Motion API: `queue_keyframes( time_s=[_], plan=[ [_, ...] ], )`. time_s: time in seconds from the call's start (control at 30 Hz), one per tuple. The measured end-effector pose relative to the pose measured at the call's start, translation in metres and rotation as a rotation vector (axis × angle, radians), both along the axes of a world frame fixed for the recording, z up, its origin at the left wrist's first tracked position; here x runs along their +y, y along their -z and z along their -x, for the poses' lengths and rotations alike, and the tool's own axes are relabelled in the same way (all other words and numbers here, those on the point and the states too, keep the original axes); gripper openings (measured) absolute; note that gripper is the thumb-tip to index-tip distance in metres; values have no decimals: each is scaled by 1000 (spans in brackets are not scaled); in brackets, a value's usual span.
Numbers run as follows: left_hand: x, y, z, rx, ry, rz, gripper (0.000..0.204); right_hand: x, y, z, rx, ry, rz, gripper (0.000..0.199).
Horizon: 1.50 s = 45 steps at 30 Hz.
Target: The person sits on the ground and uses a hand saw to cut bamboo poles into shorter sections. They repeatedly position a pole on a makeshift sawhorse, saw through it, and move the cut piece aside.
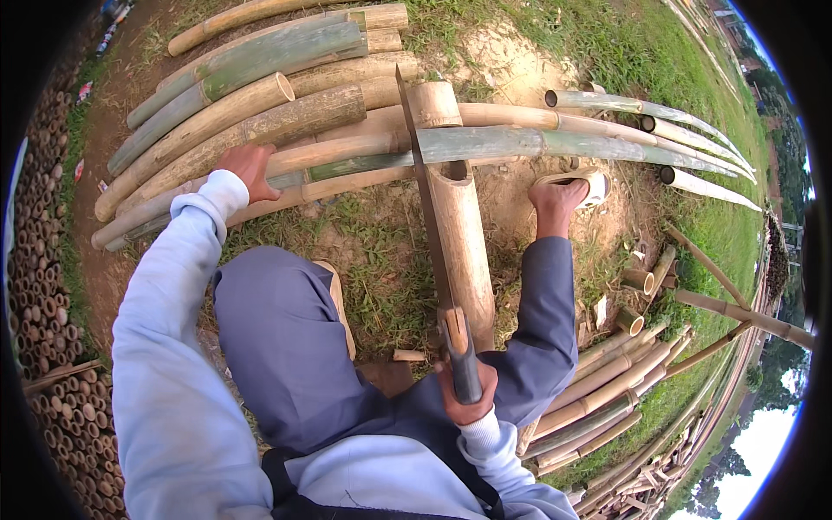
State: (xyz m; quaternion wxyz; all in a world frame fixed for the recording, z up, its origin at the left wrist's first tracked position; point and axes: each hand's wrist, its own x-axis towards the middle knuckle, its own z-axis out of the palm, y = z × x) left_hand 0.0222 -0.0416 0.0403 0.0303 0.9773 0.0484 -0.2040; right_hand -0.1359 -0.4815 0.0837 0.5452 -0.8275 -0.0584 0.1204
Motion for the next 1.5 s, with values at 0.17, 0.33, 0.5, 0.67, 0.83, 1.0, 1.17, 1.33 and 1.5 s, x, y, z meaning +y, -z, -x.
queue_keyframes(
  time_s=[0.17,0.33,0.5,0.67,0.83,1.0,1.17,1.33,1.5],
  plan=[
    [-1,6,-5,-7,-10,6,69,7,-12,-23,42,-36,10,15],
    [-6,-2,-19,16,-5,11,70,59,23,-139,-41,-33,-84,18],
    [-1,-2,-13,9,1,-19,75,2,-6,-20,117,-19,13,19],
    [5,5,-9,20,-21,7,74,-3,-16,-18,23,-78,32,26],
    [1,13,-15,-88,38,19,73,70,26,-141,-50,8,-115,15],
    [5,4,-12,40,-14,-14,72,5,0,-24,95,-22,21,20],
    [0,3,-11,25,-34,-20,73,-11,-17,-1,55,-42,46,23],
    [1,9,-16,-68,31,-5,74,63,28,-138,-53,-6,-76,17],
    [3,11,-5,-66,11,-81,75,39,11,-60,98,42,-90,12]
  ],
)
